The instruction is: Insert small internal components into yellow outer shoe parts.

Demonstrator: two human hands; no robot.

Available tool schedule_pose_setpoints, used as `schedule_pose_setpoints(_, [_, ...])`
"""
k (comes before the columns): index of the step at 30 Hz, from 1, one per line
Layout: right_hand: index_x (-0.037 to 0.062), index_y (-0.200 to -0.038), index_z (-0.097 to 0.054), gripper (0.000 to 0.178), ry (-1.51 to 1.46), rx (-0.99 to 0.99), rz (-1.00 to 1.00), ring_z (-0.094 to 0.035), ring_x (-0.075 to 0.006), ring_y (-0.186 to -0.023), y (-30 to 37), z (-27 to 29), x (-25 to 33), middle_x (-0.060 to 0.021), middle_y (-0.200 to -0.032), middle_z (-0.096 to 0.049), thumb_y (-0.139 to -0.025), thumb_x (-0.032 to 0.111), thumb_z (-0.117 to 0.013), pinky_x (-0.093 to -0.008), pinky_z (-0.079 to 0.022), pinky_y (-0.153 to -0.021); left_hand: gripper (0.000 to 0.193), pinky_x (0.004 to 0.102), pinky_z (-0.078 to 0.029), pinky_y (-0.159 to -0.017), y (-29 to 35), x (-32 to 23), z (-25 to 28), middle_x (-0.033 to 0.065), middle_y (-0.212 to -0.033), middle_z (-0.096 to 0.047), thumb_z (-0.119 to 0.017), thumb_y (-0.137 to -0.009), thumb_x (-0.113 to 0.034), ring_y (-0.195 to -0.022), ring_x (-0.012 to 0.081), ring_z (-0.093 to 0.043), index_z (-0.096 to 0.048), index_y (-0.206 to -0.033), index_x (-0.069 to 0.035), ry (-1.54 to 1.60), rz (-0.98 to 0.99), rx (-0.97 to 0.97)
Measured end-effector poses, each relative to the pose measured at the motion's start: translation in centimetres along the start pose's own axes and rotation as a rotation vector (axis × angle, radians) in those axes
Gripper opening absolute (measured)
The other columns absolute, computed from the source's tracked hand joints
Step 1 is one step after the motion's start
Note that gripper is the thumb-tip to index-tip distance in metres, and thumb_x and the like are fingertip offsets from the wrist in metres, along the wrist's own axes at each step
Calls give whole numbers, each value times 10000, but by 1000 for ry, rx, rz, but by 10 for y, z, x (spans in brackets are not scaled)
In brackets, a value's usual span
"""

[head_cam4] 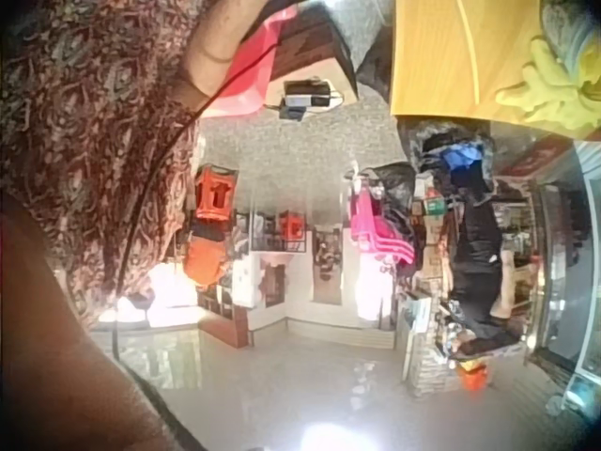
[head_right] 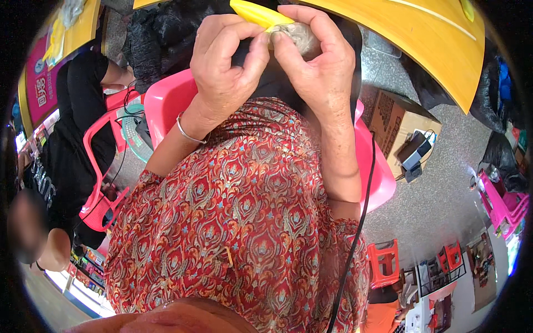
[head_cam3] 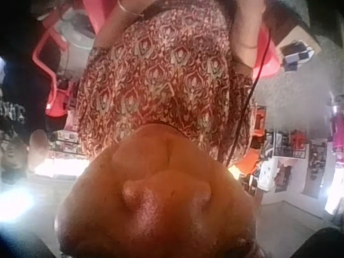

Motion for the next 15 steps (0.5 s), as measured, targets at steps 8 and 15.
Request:
schedule_pose_setpoints(8, [24,-1089,-649,284,59,-98,111,-578,-58,-827,1,10,-1,-5,-944,-641,-816,59,-719,-198,-483,-740,235,351,-401,-587,4,-13,-4,54,-777,-586,-704,-611,26,-641,253,-531,-591,-792,-74,106,-46,-35])
schedule_pose_setpoints(15, [29,-996,-663,247,-98,-145,-85,-581,-51,-754,-1,16,-23,4,-852,-651,-781,107,-755,-210,-490,-676,417,245,-468,-815,27,53,-27,40,-1010,-594,-688,-840,-72,-902,105,-563,-498,-1208,-28,771,642,-34])
Point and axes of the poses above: each hand's wrist, its own y-axis away from the middle knuckle, its own z-axis out of the back of the hand, x = y × z, the point moved 10 cm from there along -y, towards the middle knuckle
